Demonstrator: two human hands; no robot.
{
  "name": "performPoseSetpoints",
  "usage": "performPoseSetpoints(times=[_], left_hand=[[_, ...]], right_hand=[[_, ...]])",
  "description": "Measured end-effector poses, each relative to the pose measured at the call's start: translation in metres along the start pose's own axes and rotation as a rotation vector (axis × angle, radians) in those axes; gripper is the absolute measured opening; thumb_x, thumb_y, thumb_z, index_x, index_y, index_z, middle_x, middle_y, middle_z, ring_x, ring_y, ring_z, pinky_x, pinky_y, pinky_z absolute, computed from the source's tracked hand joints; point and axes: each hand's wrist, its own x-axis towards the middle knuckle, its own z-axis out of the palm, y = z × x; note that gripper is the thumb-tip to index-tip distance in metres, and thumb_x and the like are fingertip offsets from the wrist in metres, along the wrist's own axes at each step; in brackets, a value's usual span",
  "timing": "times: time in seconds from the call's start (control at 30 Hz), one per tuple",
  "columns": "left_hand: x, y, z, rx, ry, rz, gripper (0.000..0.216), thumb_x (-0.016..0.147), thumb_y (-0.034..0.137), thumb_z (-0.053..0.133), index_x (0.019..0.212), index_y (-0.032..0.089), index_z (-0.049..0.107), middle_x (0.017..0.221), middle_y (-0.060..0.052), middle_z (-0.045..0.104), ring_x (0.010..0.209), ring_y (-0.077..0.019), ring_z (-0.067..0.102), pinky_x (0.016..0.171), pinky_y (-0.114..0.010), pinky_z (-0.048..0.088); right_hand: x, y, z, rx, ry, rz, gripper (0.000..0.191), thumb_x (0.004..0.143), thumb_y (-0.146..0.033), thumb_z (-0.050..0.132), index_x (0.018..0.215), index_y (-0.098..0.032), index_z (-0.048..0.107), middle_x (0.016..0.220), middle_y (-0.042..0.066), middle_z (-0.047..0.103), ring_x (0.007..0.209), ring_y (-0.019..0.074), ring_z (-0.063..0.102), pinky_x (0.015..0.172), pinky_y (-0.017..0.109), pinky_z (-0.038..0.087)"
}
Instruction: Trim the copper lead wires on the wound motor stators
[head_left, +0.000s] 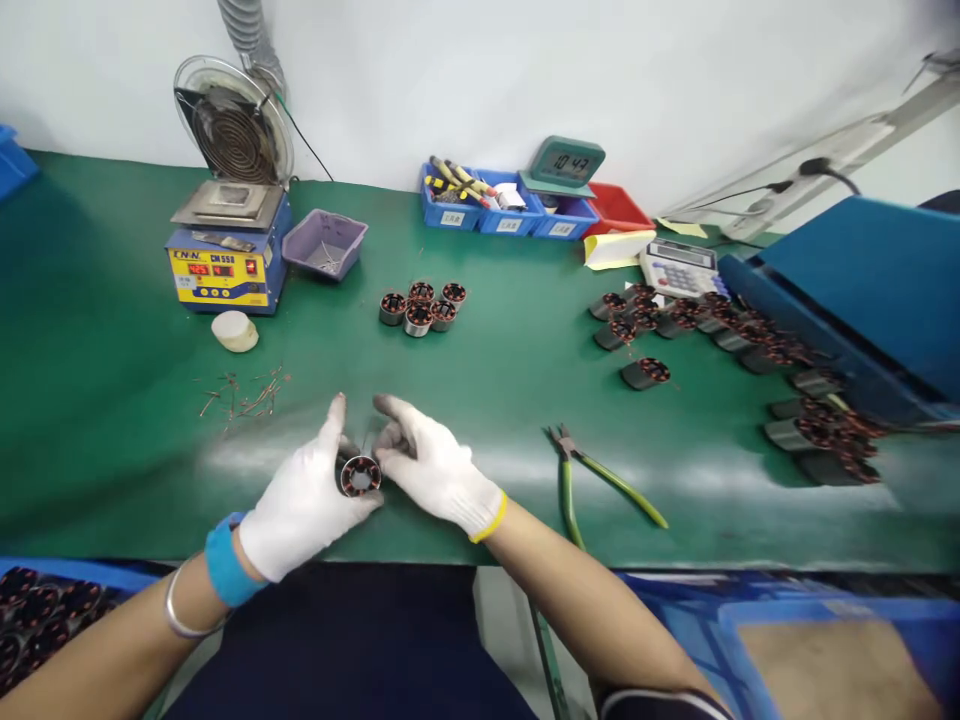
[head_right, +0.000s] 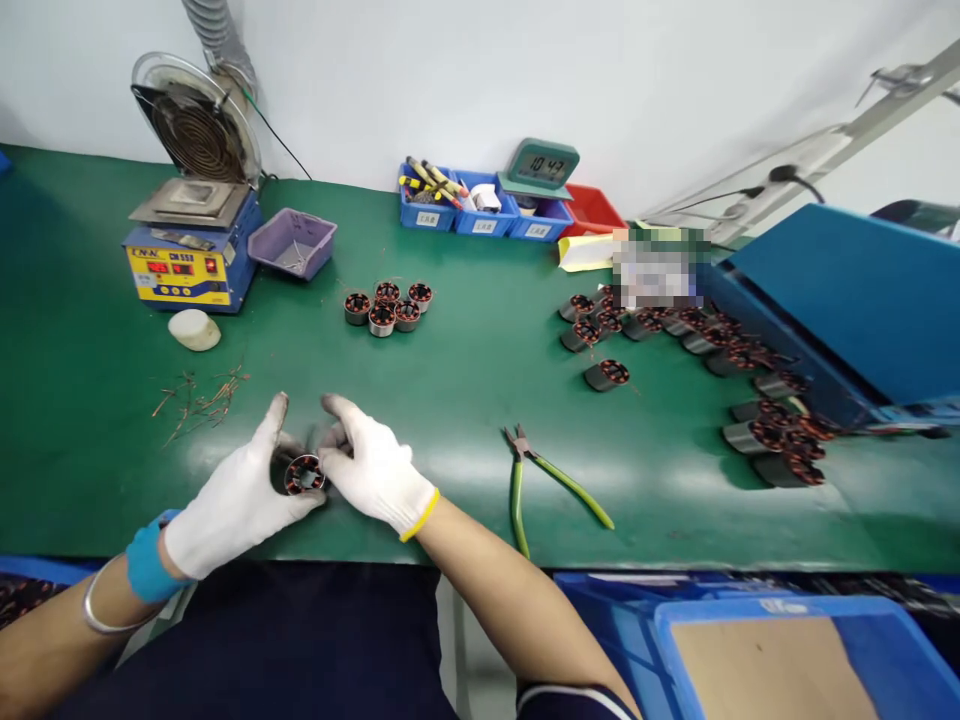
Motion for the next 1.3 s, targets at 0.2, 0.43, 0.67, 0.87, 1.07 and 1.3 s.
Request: performPoseSetpoints(times=[0.2, 0.43, 0.67, 0.87, 1.07, 1.3], left_hand=[[0.008, -0.006, 0.006, 0.045, 0.001, 0.135, 0.093, 0.073, 0.024, 0.060, 0.150, 0.016, 0.008, 0.103, -0.007, 0.069, 0.091, -0.0273, 0.066, 0.078, -0.036, 0.051], [0.016, -0.001, -0.002, -0.009, -0.056, 0.029, 0.045, 0.068, 0.028, 0.067, 0.110, 0.016, 0.058, 0.099, -0.007, 0.066, 0.086, -0.0222, 0.064, 0.074, -0.033, 0.051], [0.021, -0.001, 0.002, 0.018, -0.036, 0.165, 0.015, 0.084, 0.018, 0.051, 0.072, 0.018, 0.061, 0.080, -0.002, 0.064, 0.075, -0.0159, 0.060, 0.071, -0.029, 0.047], [0.014, -0.014, 0.017, 0.114, 0.073, 0.159, 0.016, 0.089, 0.021, 0.041, 0.090, 0.018, 0.057, 0.087, -0.005, 0.067, 0.077, -0.0183, 0.066, 0.069, -0.030, 0.050], [0.014, -0.026, 0.023, 0.177, 0.083, 0.285, 0.017, 0.091, 0.024, 0.039, 0.094, 0.018, 0.054, 0.079, -0.004, 0.068, 0.071, -0.0180, 0.067, 0.065, -0.028, 0.051], [0.016, -0.025, 0.022, 0.259, 0.064, 0.398, 0.024, 0.093, 0.025, 0.034, 0.086, 0.017, 0.056, 0.070, -0.005, 0.065, 0.062, -0.0176, 0.063, 0.063, -0.030, 0.049]], right_hand=[[0.012, -0.011, -0.010, 0.306, 0.055, -0.073, 0.061, 0.075, -0.026, 0.057, 0.132, -0.013, 0.042, 0.076, -0.001, 0.058, 0.062, 0.0122, 0.056, 0.059, 0.027, 0.048], [-0.010, 0.012, -0.008, 0.020, -0.016, 0.056, 0.069, 0.072, -0.023, 0.064, 0.138, -0.021, 0.042, 0.089, 0.001, 0.063, 0.073, 0.0144, 0.060, 0.070, 0.030, 0.053], [-0.014, 0.018, 0.003, 0.012, -0.019, 0.073, 0.061, 0.075, -0.019, 0.054, 0.135, -0.018, 0.045, 0.080, -0.002, 0.060, 0.072, 0.0141, 0.059, 0.073, 0.029, 0.050], [-0.017, 0.013, 0.003, -0.176, 0.005, 0.143, 0.061, 0.072, -0.015, 0.053, 0.132, -0.022, 0.050, 0.077, -0.002, 0.063, 0.071, 0.0160, 0.061, 0.070, 0.030, 0.049], [-0.014, 0.016, -0.003, -0.267, 0.010, 0.105, 0.038, 0.078, -0.019, 0.052, 0.113, -0.025, 0.063, 0.084, 0.000, 0.069, 0.077, 0.0185, 0.064, 0.072, 0.032, 0.051], [0.006, 0.007, -0.016, -0.167, 0.078, 0.018, 0.030, 0.075, -0.022, 0.058, 0.105, -0.024, 0.065, 0.093, 0.002, 0.070, 0.083, 0.0181, 0.066, 0.078, 0.035, 0.051]])
